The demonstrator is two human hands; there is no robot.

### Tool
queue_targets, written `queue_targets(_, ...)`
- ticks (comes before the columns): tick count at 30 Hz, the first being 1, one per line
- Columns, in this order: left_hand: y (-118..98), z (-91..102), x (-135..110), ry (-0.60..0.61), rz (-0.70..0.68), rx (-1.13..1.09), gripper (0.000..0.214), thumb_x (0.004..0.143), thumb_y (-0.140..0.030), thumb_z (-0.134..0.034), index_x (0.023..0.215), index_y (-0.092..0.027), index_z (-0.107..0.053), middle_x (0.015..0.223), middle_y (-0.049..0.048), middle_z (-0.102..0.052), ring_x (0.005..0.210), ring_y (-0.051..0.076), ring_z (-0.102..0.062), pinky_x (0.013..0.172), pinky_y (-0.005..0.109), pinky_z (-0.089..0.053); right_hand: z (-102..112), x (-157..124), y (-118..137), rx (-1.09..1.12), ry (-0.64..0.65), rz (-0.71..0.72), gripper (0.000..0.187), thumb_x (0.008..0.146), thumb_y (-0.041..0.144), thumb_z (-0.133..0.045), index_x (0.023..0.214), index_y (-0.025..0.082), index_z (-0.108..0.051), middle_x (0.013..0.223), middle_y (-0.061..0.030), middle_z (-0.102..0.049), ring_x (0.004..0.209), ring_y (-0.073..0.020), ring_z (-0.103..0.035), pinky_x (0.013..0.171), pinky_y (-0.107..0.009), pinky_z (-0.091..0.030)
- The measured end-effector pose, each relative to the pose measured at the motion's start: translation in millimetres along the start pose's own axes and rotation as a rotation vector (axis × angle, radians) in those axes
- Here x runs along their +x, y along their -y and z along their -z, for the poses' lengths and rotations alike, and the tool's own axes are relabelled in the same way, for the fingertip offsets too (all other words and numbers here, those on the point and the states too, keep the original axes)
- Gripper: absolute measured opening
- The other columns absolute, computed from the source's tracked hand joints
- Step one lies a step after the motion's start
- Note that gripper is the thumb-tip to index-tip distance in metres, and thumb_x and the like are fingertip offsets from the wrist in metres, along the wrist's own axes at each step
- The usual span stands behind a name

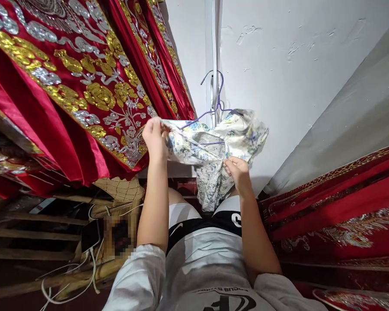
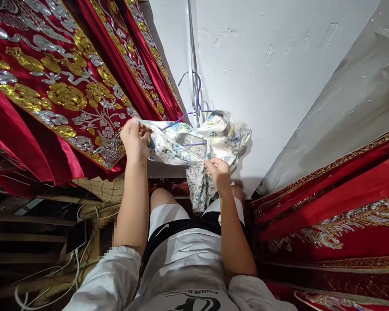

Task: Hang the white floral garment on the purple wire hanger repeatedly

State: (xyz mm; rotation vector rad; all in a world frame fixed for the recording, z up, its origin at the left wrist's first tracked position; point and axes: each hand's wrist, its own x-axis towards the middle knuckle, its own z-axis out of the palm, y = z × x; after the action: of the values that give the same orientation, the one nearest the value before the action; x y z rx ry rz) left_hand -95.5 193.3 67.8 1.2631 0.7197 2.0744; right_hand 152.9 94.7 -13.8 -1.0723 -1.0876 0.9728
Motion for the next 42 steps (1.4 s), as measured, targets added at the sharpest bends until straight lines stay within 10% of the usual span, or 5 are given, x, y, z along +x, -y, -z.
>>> queue_targets(7,56.2,26.4,-52.4,-0.448,0.561,-0.396,0.026,0.1,-0.019,-0.058,0.074,-0.018,-0.056,0.06,-0.0036,-0.056,0.056,0.009,-0.058,0.067,0.019,-0.052,2.3,-4.6,10.3,0.031,-0.002,-0.002,0.026,0.076,0.039,-0.07,0.06,0.022,-0.058,0.047,0.0046,-0.045,0.047,-0.0106,-0.039,0.048,-0.025,-0.031)
queue_targets(15,72.4,17.8,-134.8,-0.414,0.736,-0.373,0.027,0.093,-0.016,-0.067,0.069,-0.015,-0.055,0.059,-0.0048,-0.052,0.049,0.004,-0.051,0.057,0.014,-0.043,27.5,-2.8,-4.1,-0.247,0.351,-0.253,0.027,0.071,0.039,-0.072,0.053,0.022,-0.062,0.046,0.0015,-0.05,0.046,-0.0125,-0.043,0.047,-0.028,-0.034)
queue_targets(29,-12.1,-38.6,-161.3,0.642,0.171,0.197,0.025,0.094,-0.045,-0.069,0.097,-0.02,-0.071,0.096,0.0055,-0.067,0.094,0.02,-0.063,0.091,0.032,-0.05,-14.5,-16.8,5.1,0.203,0.42,-0.32,0.066,0.081,0.084,-0.055,0.1,0.023,-0.072,0.085,-0.0073,-0.071,0.098,-0.0281,-0.067,0.083,-0.037,-0.053)
queue_targets(37,18.3,-3.4,-137.8,0.999,0.345,0.329,0.065,0.102,-0.07,-0.029,0.098,-0.019,-0.069,0.082,0.0056,-0.067,0.08,0.022,-0.062,0.076,0.034,-0.052,9.2,8.2,49.0,-0.128,0.774,-0.302,0.028,0.066,0.038,-0.081,0.076,0.017,-0.065,0.069,0.0009,-0.063,0.065,-0.0154,-0.056,0.062,-0.027,-0.042)
queue_targets(42,7.4,39.1,-136.1,1.224,0.309,0.741,0.054,0.097,-0.063,-0.051,0.067,-0.017,-0.057,0.063,-0.0015,-0.053,0.059,0.013,-0.044,0.062,0.026,-0.036,38.9,32.7,61.9,-0.544,0.5,0.108,0.006,0.067,0.021,-0.065,0.073,0.019,-0.063,0.067,0.003,-0.056,0.066,-0.0154,-0.051,0.062,-0.027,-0.037)
